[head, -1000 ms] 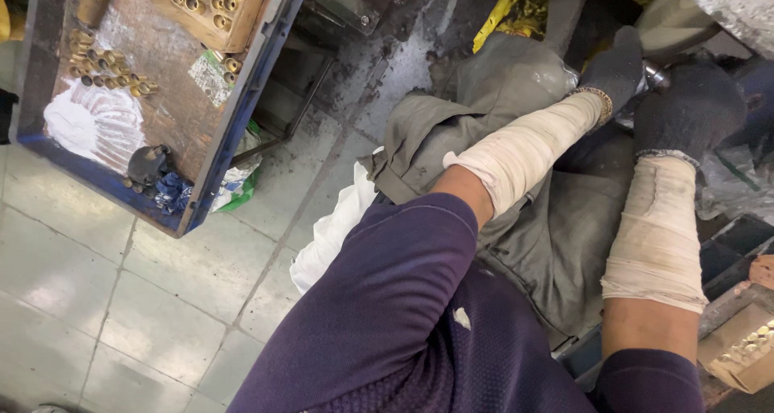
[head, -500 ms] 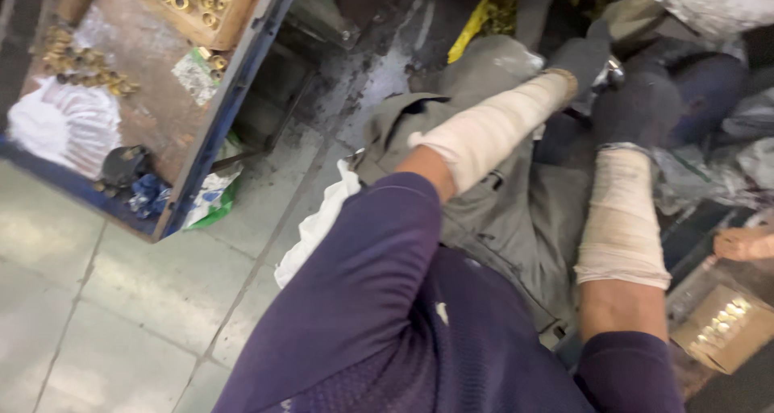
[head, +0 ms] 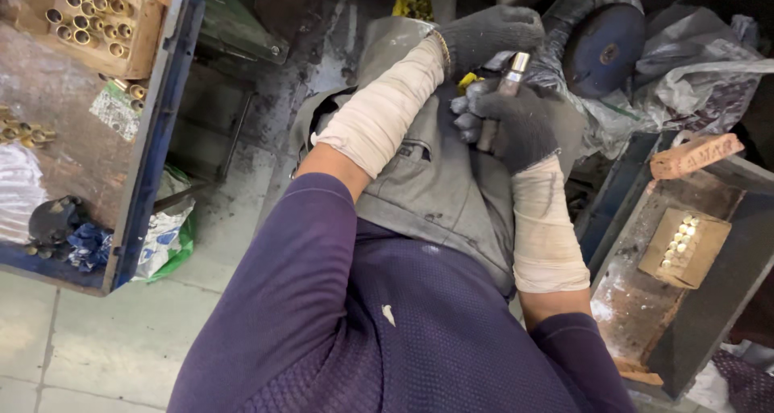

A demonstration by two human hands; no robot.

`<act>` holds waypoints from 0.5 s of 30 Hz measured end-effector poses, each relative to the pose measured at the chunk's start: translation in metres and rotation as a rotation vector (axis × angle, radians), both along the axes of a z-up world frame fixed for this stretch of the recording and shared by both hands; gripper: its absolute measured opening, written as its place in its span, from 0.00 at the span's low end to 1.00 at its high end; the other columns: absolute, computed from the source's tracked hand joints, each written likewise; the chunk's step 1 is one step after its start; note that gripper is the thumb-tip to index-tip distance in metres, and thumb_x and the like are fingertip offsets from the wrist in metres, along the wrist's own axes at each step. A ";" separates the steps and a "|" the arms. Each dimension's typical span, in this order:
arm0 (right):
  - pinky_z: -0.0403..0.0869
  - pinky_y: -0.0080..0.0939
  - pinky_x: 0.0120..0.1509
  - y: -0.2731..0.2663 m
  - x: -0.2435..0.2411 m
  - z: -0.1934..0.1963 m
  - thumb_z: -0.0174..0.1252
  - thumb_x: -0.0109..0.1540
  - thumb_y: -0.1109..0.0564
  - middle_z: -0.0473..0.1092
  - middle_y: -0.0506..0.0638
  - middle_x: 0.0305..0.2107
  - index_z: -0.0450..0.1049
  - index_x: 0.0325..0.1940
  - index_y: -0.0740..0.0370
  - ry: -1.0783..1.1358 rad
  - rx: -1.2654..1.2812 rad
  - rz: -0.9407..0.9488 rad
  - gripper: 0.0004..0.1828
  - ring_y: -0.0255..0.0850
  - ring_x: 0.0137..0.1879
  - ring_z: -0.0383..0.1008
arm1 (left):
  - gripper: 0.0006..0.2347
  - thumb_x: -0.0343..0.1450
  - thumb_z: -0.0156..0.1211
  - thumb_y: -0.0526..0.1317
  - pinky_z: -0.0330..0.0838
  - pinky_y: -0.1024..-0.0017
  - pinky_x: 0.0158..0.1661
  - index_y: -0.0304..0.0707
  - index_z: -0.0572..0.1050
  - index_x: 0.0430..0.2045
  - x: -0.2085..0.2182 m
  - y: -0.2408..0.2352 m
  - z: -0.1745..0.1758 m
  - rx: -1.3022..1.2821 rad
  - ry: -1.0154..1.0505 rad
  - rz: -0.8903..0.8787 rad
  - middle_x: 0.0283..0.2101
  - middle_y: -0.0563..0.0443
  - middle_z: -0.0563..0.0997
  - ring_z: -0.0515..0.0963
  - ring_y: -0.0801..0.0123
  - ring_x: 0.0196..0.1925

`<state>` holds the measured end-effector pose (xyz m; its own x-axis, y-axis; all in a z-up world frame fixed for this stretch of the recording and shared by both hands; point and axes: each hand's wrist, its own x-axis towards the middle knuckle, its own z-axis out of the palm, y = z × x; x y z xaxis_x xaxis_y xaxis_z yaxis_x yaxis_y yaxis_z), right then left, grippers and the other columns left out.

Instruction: The person holds a metal part against a spinning grinding wheel, turning the part to polish different sides before placing it back into a tray.

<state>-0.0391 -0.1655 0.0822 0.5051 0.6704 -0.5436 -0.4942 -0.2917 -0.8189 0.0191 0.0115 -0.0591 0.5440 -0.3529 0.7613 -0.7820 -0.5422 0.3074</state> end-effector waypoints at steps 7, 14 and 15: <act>0.78 0.41 0.44 -0.003 -0.002 -0.013 0.58 0.61 0.59 0.75 0.62 0.41 0.72 0.46 0.70 0.137 0.199 0.027 0.12 0.42 0.39 0.76 | 0.06 0.81 0.51 0.37 0.76 0.71 0.42 0.33 0.74 0.44 -0.004 -0.011 0.004 -0.399 0.669 -0.007 0.38 0.52 0.79 0.81 0.68 0.40; 0.78 0.42 0.46 -0.007 0.011 -0.019 0.59 0.63 0.58 0.75 0.63 0.43 0.71 0.49 0.71 0.136 0.225 0.050 0.15 0.44 0.41 0.77 | 0.12 0.84 0.47 0.38 0.73 0.67 0.39 0.27 0.78 0.46 0.004 -0.012 -0.005 -0.695 0.869 -0.138 0.36 0.41 0.80 0.77 0.61 0.36; 0.78 0.43 0.46 -0.008 0.013 -0.019 0.59 0.62 0.58 0.75 0.63 0.43 0.71 0.50 0.71 0.123 0.201 0.046 0.15 0.44 0.41 0.78 | 0.18 0.87 0.43 0.41 0.72 0.65 0.37 0.26 0.81 0.43 0.005 -0.013 -0.005 -0.823 1.114 -0.187 0.33 0.39 0.79 0.75 0.60 0.33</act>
